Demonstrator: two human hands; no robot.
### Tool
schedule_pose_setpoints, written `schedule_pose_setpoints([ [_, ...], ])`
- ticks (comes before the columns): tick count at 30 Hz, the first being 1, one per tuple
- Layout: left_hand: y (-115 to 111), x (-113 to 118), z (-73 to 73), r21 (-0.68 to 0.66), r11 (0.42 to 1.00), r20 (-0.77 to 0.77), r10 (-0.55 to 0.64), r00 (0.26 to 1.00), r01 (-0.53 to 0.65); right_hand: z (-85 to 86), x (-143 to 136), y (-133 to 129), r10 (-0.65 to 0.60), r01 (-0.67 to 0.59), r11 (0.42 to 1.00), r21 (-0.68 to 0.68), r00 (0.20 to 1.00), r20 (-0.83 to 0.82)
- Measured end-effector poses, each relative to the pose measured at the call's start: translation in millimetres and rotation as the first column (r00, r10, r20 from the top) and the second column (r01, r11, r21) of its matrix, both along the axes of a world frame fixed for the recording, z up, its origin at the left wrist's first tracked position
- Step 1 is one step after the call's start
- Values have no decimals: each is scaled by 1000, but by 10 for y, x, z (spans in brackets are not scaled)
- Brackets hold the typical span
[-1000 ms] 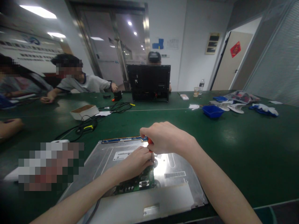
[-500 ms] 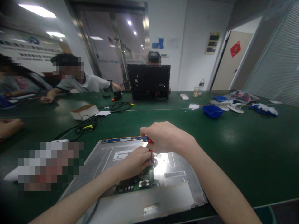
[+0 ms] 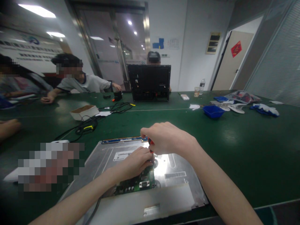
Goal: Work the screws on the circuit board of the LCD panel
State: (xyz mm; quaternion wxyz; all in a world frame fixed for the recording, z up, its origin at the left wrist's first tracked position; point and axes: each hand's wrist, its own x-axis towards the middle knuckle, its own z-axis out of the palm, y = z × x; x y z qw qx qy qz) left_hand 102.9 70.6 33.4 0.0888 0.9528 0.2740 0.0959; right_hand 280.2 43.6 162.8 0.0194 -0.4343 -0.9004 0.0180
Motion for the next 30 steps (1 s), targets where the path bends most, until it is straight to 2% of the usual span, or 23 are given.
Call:
schedule_pose_setpoints([
  [15,-4,5,-7,-15,1000,13,21,1000,-21,-16,-12,12,-51,50,997,58,998,27],
  [23,-9,0,-6,3,1000,-2,13,1000,-13,14,20,-6,48,-48,999,-16,999,-15],
  [30,-11,15,2,-9,999,-26,31,999,-31,6,26,-3,91,-92,996,-17,995,-35],
])
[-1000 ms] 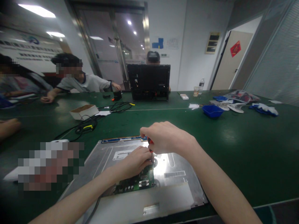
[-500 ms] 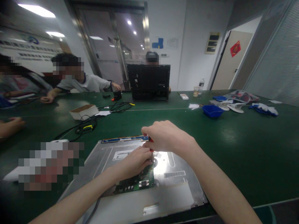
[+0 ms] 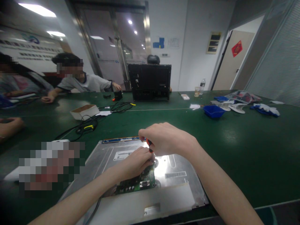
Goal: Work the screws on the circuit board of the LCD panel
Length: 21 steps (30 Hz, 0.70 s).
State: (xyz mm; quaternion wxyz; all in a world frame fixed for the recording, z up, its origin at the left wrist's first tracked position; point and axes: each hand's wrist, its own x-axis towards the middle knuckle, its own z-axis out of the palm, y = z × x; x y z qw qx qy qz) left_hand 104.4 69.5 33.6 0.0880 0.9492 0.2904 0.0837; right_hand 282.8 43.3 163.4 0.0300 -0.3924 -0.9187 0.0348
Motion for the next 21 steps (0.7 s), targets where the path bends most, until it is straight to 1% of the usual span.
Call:
schedule_pose_setpoints([
  [5,2,11,4,9,1000,-3,0,1000,0,10,-7,-5,-29,29,1000,-2,1000,-5],
  [11,14,2,-38,21,1000,14,-12,1000,12,5,-22,-1,-43,43,999,-10,999,18],
  [18,7,-2,-24,-6,1000,28,-22,999,22,14,-35,-8,-74,74,997,19,997,26],
  [21,3,-6,-22,13,1000,32,-19,999,19,11,-33,-2,-86,84,996,38,995,46],
])
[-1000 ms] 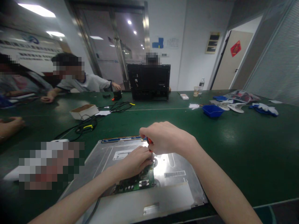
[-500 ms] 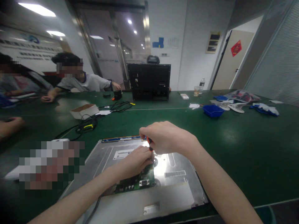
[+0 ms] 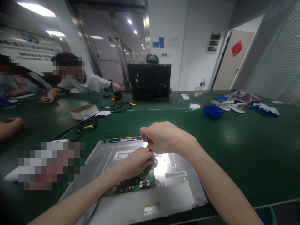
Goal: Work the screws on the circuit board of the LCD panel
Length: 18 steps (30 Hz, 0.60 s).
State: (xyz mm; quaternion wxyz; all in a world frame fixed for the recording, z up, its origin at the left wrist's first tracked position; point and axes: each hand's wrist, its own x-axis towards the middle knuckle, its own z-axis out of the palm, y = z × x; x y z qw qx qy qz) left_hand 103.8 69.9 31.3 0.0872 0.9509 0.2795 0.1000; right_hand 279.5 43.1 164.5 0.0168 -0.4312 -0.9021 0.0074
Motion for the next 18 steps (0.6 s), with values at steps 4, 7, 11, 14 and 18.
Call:
schedule_pose_setpoints([
  [4,-7,0,11,29,1000,4,2,1000,-2,-26,9,23,-27,26,999,42,999,26],
  [7,-17,2,29,24,1000,-8,6,1000,-6,-48,15,37,-27,25,997,68,1000,17],
  [11,-17,-3,30,12,1000,1,4,1000,-4,-52,17,36,-26,25,997,78,1000,15],
  [14,-8,-11,17,4,1000,6,-9,1000,9,-36,23,33,-28,27,997,73,1000,14],
  [18,-3,-14,7,-6,1000,11,-17,1000,17,-15,42,35,-35,34,998,58,999,9],
])
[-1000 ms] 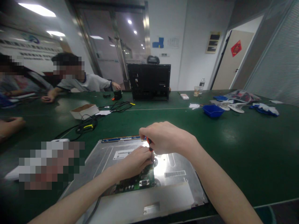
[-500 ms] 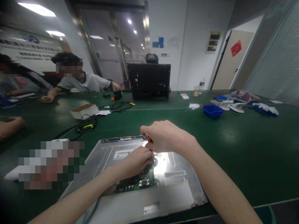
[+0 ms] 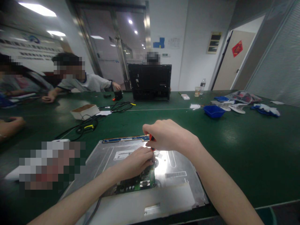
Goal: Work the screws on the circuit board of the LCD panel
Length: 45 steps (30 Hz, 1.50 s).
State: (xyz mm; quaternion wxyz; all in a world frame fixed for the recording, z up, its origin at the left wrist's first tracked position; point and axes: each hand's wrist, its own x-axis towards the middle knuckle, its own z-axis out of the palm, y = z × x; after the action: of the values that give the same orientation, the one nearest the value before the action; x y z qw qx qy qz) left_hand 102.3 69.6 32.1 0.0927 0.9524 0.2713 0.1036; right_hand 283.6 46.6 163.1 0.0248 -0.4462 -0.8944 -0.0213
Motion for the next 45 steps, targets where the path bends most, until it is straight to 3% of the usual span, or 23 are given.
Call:
schedule_pose_setpoints([
  [6,-3,-28,3,-30,1000,1,-7,1000,7,9,35,7,-6,6,1000,5,1000,-22],
  [11,81,-155,91,-58,998,119,-20,993,27,61,111,11,-18,17,1000,-4,998,-64],
  [19,440,-533,238,-31,956,160,292,943,-291,103,202,20,-81,79,997,-22,992,-98],
  [23,560,-670,223,-207,892,4,413,911,-403,75,215,40,-86,85,996,-12,990,-109],
  [30,583,-744,183,-328,845,-126,403,906,-422,68,243,46,-88,87,996,-14,988,-128],
  [40,545,-706,156,-317,856,-134,386,913,-409,64,230,46,-103,103,995,1,988,-117],
  [45,517,-688,182,-297,869,-135,373,918,-397,108,331,-21,-119,124,992,13,975,-187],
])
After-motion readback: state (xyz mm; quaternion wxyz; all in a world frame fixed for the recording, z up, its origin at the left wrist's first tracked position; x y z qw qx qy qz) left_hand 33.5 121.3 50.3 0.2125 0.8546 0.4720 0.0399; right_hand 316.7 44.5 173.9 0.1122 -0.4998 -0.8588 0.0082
